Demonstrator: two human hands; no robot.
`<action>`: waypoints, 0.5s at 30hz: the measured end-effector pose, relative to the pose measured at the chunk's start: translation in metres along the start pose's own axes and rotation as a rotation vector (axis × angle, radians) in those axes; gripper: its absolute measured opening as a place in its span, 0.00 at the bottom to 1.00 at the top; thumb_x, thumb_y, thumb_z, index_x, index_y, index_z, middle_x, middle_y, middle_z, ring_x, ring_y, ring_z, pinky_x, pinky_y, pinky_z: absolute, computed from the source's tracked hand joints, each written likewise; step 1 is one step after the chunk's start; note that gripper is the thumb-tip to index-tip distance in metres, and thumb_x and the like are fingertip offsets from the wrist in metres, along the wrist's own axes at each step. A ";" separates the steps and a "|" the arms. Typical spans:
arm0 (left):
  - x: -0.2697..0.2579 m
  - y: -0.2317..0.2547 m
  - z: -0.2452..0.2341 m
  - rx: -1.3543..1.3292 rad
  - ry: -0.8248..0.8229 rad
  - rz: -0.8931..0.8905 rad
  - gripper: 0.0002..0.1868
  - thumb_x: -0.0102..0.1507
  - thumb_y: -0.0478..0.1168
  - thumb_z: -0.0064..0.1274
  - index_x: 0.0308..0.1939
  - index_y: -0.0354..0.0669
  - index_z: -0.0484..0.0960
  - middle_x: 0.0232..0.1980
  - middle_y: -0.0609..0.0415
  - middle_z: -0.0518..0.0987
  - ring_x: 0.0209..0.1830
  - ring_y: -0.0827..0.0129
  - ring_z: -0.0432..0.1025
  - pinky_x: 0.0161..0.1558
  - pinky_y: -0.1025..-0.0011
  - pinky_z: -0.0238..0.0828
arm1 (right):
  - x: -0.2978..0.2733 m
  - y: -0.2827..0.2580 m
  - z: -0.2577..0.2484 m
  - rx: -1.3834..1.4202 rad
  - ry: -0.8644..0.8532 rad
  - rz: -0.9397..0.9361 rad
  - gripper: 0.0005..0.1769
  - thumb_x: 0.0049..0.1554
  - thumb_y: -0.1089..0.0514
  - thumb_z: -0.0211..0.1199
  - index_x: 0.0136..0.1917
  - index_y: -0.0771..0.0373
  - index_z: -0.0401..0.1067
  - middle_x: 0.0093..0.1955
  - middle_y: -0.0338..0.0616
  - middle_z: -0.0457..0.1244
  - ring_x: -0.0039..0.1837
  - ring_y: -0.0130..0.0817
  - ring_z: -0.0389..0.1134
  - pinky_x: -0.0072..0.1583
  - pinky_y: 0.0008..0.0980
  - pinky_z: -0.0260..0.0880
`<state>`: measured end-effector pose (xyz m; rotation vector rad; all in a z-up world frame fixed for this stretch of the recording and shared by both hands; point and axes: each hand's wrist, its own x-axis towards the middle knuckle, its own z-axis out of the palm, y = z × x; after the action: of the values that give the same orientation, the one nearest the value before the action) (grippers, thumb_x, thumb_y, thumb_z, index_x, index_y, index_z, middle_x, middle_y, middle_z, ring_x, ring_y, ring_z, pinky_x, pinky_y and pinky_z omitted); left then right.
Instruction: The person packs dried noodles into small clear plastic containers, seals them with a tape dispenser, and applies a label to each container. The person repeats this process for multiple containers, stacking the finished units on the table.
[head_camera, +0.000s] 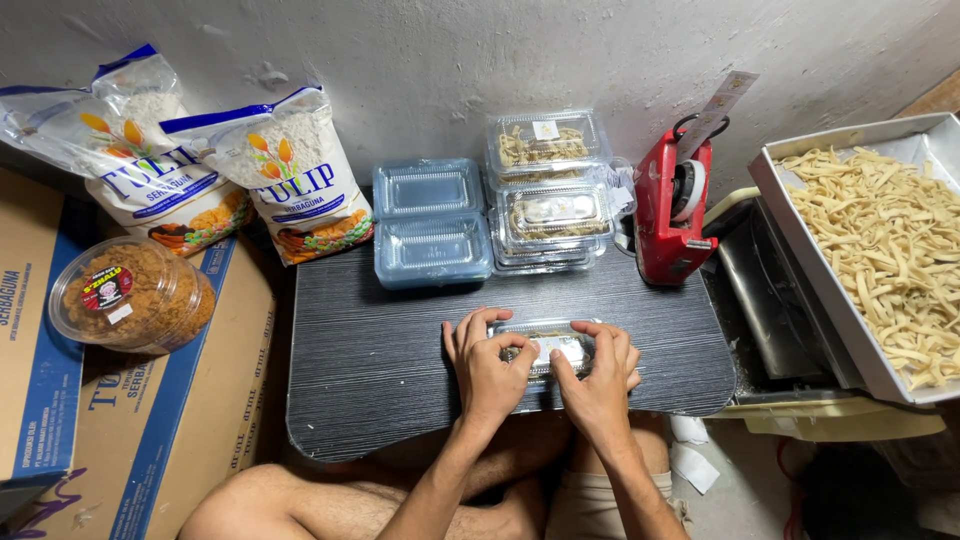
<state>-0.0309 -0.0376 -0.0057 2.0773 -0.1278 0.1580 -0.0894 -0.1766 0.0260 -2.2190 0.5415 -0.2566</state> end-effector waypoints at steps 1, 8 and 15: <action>0.000 0.001 0.000 0.000 0.000 0.002 0.06 0.55 0.49 0.66 0.24 0.58 0.89 0.55 0.66 0.78 0.73 0.63 0.64 0.80 0.41 0.26 | 0.000 -0.001 0.001 0.001 0.001 -0.001 0.26 0.56 0.49 0.73 0.66 0.46 0.71 0.67 0.38 0.54 0.71 0.45 0.51 0.70 0.50 0.46; -0.001 0.003 -0.002 0.024 0.000 0.004 0.06 0.55 0.48 0.66 0.24 0.57 0.89 0.55 0.66 0.78 0.73 0.63 0.64 0.80 0.40 0.27 | 0.001 -0.007 0.004 -0.015 0.021 0.032 0.25 0.58 0.42 0.71 0.65 0.48 0.70 0.66 0.39 0.55 0.72 0.46 0.51 0.72 0.55 0.42; -0.001 0.004 -0.002 0.033 0.014 0.027 0.06 0.54 0.48 0.65 0.23 0.58 0.88 0.52 0.66 0.78 0.71 0.63 0.65 0.79 0.40 0.29 | 0.003 -0.002 0.011 -0.055 0.056 0.025 0.28 0.56 0.42 0.75 0.64 0.47 0.69 0.65 0.39 0.55 0.72 0.47 0.51 0.72 0.58 0.42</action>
<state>-0.0325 -0.0375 -0.0018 2.1071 -0.1460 0.1927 -0.0820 -0.1698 0.0201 -2.2618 0.6128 -0.2954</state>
